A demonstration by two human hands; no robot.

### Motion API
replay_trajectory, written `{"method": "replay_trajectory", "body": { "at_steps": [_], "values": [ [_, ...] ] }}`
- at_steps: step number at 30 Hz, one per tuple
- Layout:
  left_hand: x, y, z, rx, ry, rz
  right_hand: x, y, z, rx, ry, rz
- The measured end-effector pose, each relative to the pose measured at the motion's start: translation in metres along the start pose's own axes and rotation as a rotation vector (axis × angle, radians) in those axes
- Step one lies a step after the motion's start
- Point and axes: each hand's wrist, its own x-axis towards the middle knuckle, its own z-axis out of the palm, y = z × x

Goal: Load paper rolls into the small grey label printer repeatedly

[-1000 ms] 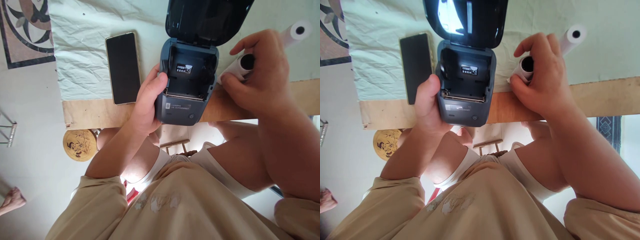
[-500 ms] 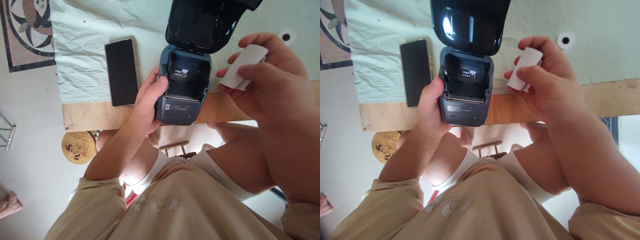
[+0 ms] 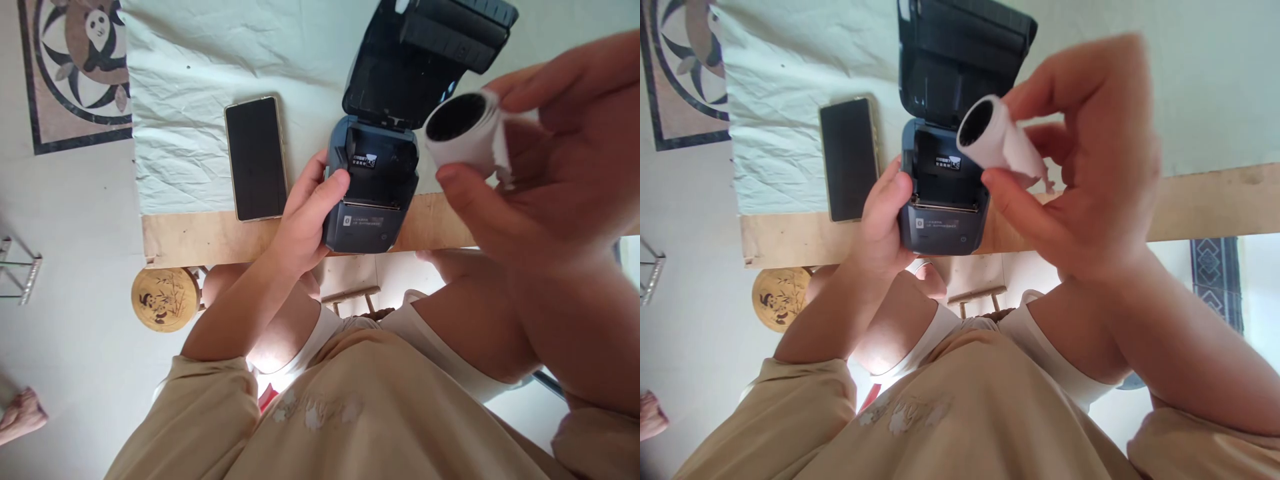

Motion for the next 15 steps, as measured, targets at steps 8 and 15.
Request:
{"method": "replay_trajectory", "body": {
  "at_steps": [8, 15],
  "values": [
    [0.003, 0.000, -0.007, 0.045, -0.055, 0.018, 0.011, 0.010, 0.017, -0.825, -0.123, -0.571],
    [0.003, -0.003, -0.010, 0.053, -0.080, 0.034, 0.012, 0.030, 0.015, -0.744, -0.117, -0.726]
  ]
}}
